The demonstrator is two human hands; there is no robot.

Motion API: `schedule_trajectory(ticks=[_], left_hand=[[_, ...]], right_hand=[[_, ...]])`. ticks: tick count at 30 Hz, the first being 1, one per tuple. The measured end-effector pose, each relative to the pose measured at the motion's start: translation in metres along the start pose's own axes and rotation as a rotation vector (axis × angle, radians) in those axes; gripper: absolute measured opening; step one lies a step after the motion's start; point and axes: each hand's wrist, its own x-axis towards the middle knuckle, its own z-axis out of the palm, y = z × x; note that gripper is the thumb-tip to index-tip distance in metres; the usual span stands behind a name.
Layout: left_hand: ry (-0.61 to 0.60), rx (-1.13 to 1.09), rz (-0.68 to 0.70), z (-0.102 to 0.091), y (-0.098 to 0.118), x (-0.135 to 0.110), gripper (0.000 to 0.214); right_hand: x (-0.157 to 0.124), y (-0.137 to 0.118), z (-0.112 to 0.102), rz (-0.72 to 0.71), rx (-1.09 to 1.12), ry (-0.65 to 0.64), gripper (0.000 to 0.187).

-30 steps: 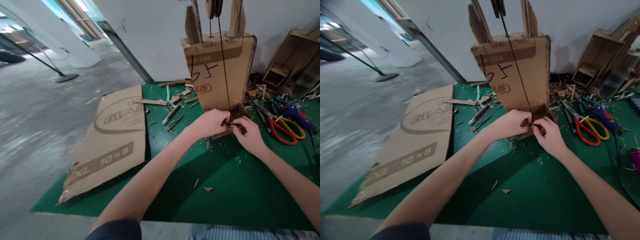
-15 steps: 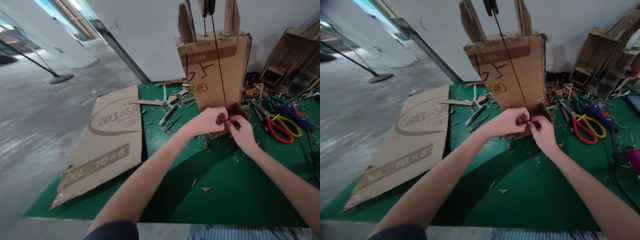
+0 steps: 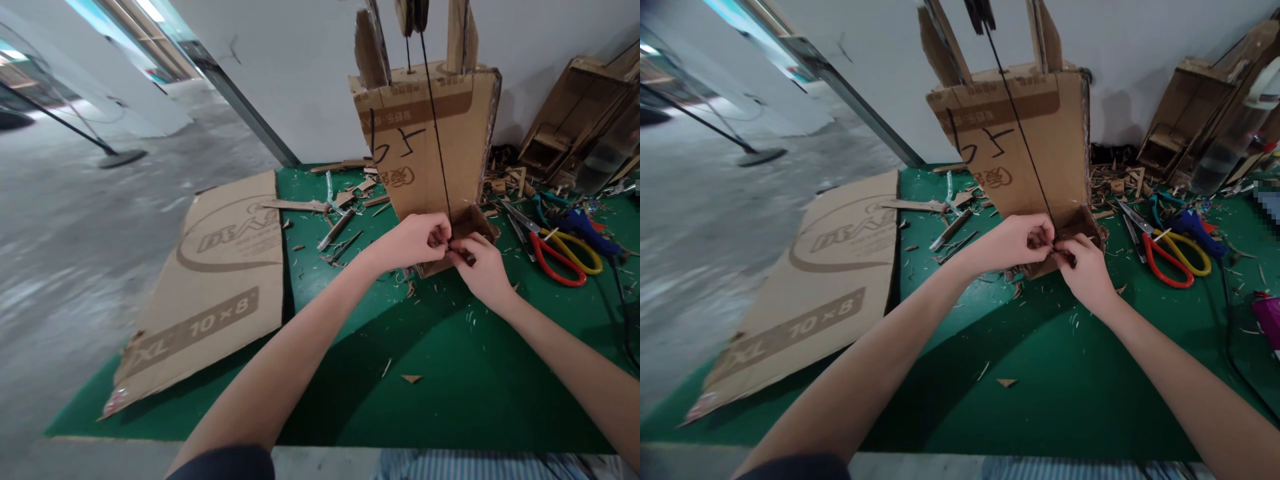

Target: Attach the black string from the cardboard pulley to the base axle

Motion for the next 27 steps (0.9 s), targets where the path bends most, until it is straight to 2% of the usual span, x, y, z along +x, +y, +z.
schedule_trajectory(ticks=[4,9,15,21,27], left_hand=[[-0.015,0.142,0.048,-0.001,-0.002,0.0,0.007],[-0.042,0.463,0.141,0.001,0.003,0.0,0.01],[-0.036,0.787,0.179,0.004,0.011,-0.001,0.015],[-0.013,0.859,0.168,0.004,0.013,-0.003,0.016],[-0.046,0.86,0.146,0.001,0.016,-0.005,0.019]], right_hand=[[0.001,0.002,0.001,0.008,0.01,-0.013,0.012],[0.002,0.0,0.0,-0.017,-0.005,-0.021,0.013],[0.003,0.0,0.0,-0.039,-0.04,-0.016,0.014],[0.003,0.0,0.001,-0.042,-0.033,-0.013,0.015],[0.003,-0.001,0.002,-0.031,-0.094,-0.011,0.016]])
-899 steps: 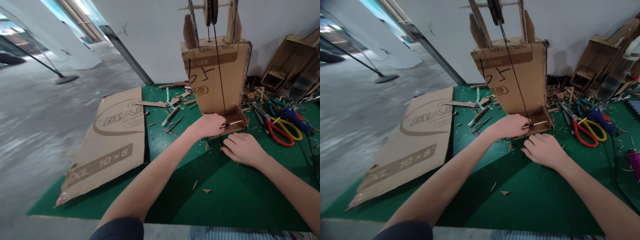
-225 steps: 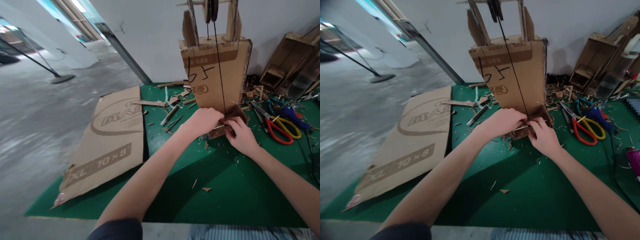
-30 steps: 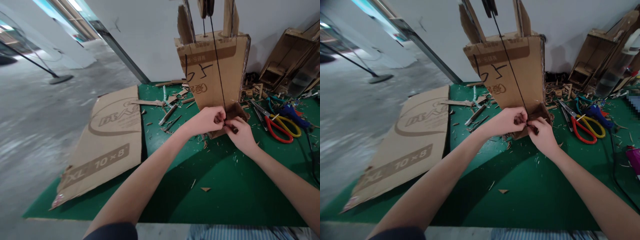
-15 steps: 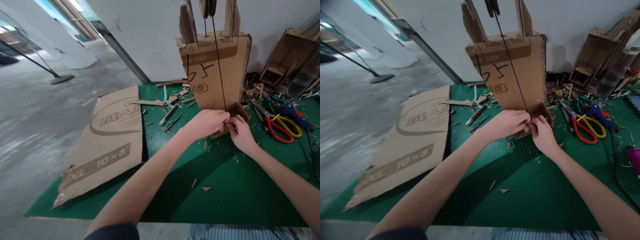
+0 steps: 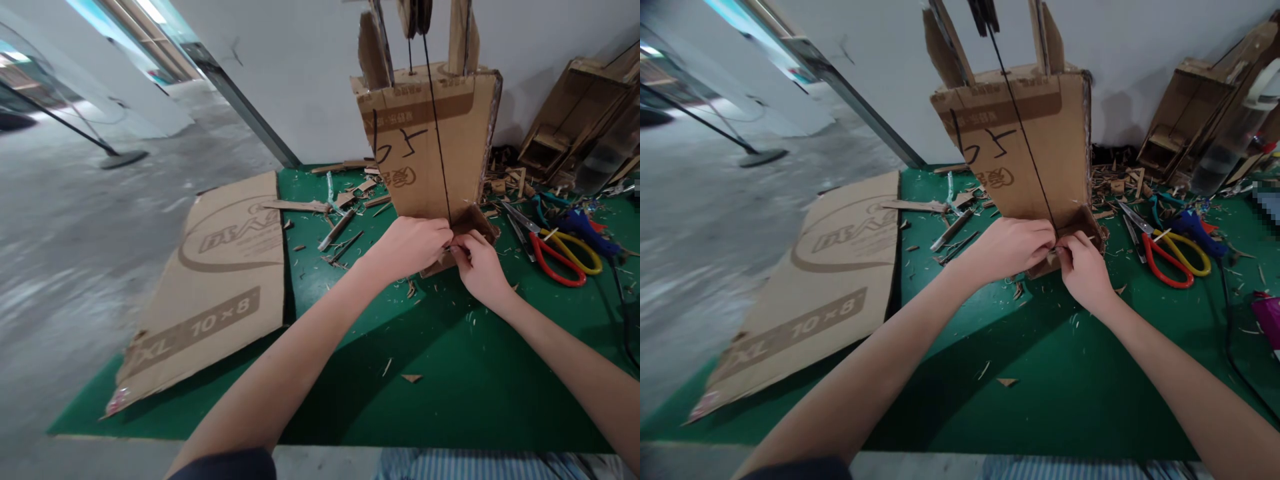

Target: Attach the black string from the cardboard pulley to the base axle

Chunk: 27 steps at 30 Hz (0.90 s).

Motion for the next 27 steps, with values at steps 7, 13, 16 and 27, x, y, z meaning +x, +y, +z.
schedule_trajectory(ticks=[7,13,16,27], left_hand=[[-0.011,-0.045,-0.072,0.002,0.007,0.002,0.024],[-0.081,-0.1,-0.144,0.002,0.011,0.002,0.027],[-0.059,-0.175,-0.173,-0.004,0.011,0.001,0.024],[0.013,-0.398,-0.267,-0.005,0.01,0.003,0.019]], right_hand=[[0.0,0.001,0.0,0.012,0.012,0.03,0.014],[-0.001,0.004,-0.002,0.014,0.057,0.028,0.014],[-0.002,0.007,-0.005,-0.013,0.052,-0.002,0.014],[-0.001,0.004,-0.007,-0.067,-0.046,-0.002,0.01]])
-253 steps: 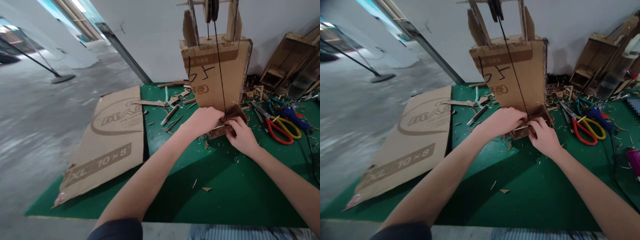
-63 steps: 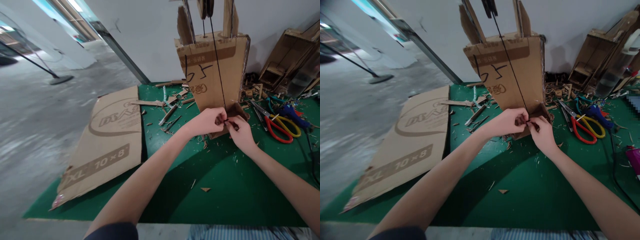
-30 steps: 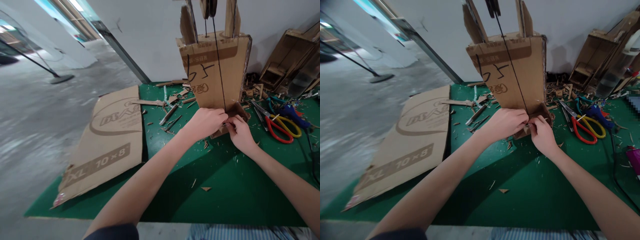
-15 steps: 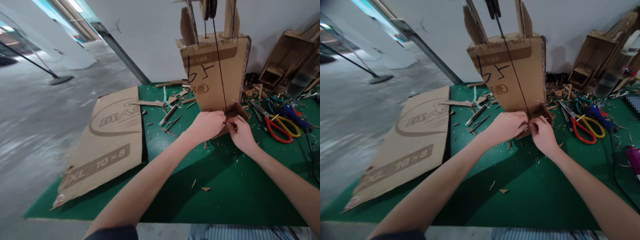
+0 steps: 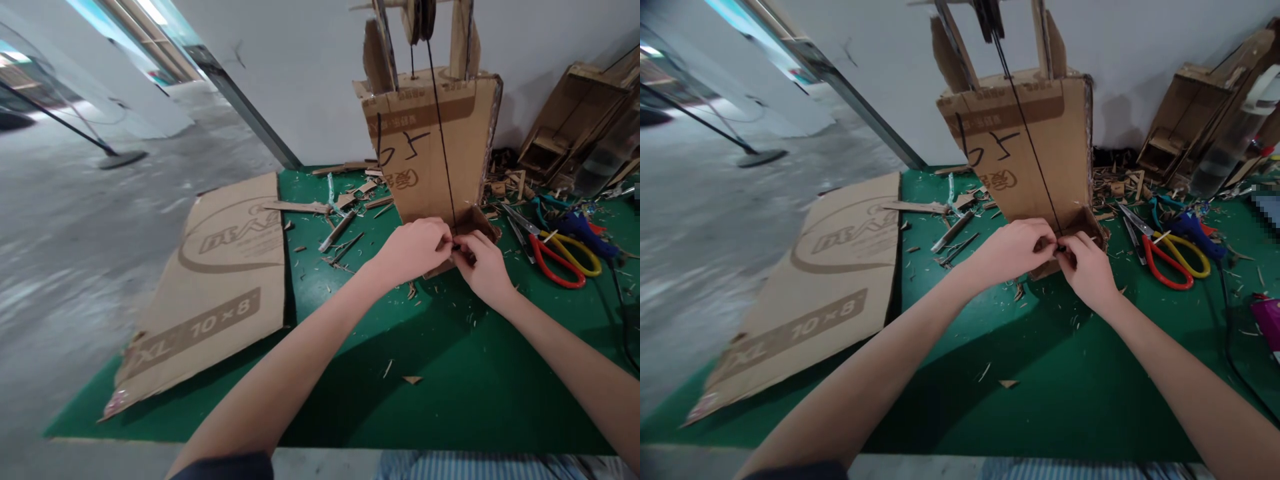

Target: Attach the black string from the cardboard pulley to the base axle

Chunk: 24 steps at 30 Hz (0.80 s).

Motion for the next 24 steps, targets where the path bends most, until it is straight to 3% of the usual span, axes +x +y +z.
schedule_trajectory(ticks=[5,13,19,24], left_hand=[[-0.039,-0.02,-0.013,0.002,-0.003,0.003,0.02],[-0.027,-0.153,0.021,0.002,-0.011,0.002,0.014],[-0.035,-0.229,0.022,-0.002,-0.01,0.002,0.013],[-0.01,-0.044,0.002,-0.002,-0.003,0.001,0.017]], right_hand=[[0.001,-0.001,0.0,0.012,-0.108,0.046,0.008],[-0.002,-0.002,-0.006,-0.14,-0.365,-0.043,0.027],[-0.001,-0.001,-0.012,-0.172,-0.461,-0.092,0.035],[0.001,0.001,-0.011,-0.175,-0.285,-0.125,0.026]])
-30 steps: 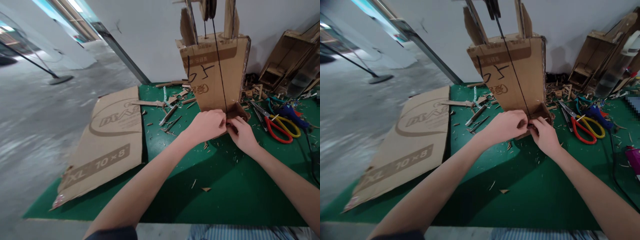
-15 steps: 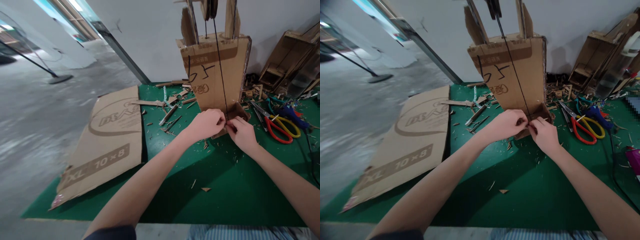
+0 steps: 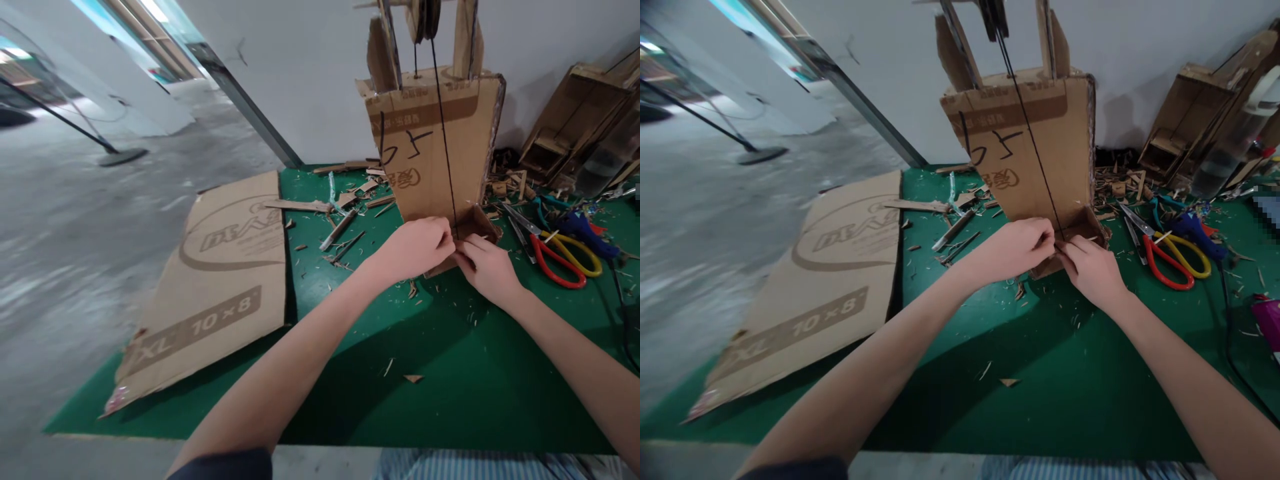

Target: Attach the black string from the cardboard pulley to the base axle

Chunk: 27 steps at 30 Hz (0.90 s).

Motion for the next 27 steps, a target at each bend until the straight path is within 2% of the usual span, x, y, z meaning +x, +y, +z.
schedule_trajectory(ticks=[2,4,9,16,19,22,24,27], left_hand=[[-0.027,0.052,-0.01,0.0008,0.0015,0.0,0.023],[-0.056,0.051,-0.018,0.0014,0.0021,0.0003,0.027],[-0.083,-0.125,-0.023,-0.001,0.0028,0.001,0.026],[-0.128,-0.352,0.051,-0.0058,0.0015,0.0002,0.023],[-0.141,-0.369,0.068,-0.0062,-0.0026,0.0012,0.022],[-0.096,-0.349,0.092,-0.0073,-0.0059,0.002,0.021],[-0.112,-0.384,0.076,-0.0081,-0.0057,0.0018,0.018],[-0.219,-0.52,-0.016,-0.0076,-0.0011,0.0008,0.016]], right_hand=[[0.0009,-0.0001,0.0025,0.021,0.109,0.005,0.023],[0.0013,-0.0003,0.0049,0.038,0.13,0.017,0.022],[0.0007,0.0032,0.0069,0.07,0.087,0.036,0.025],[0.0042,0.0077,0.0038,0.133,0.083,-0.071,0.024],[0.0031,0.0065,0.0018,0.127,0.031,-0.095,0.022],[-0.0004,0.0065,0.0004,0.074,0.085,-0.091,0.019],[-0.0019,0.0068,0.0004,0.058,0.129,-0.054,0.017],[-0.0011,0.0056,0.0019,0.064,0.114,-0.004,0.017]])
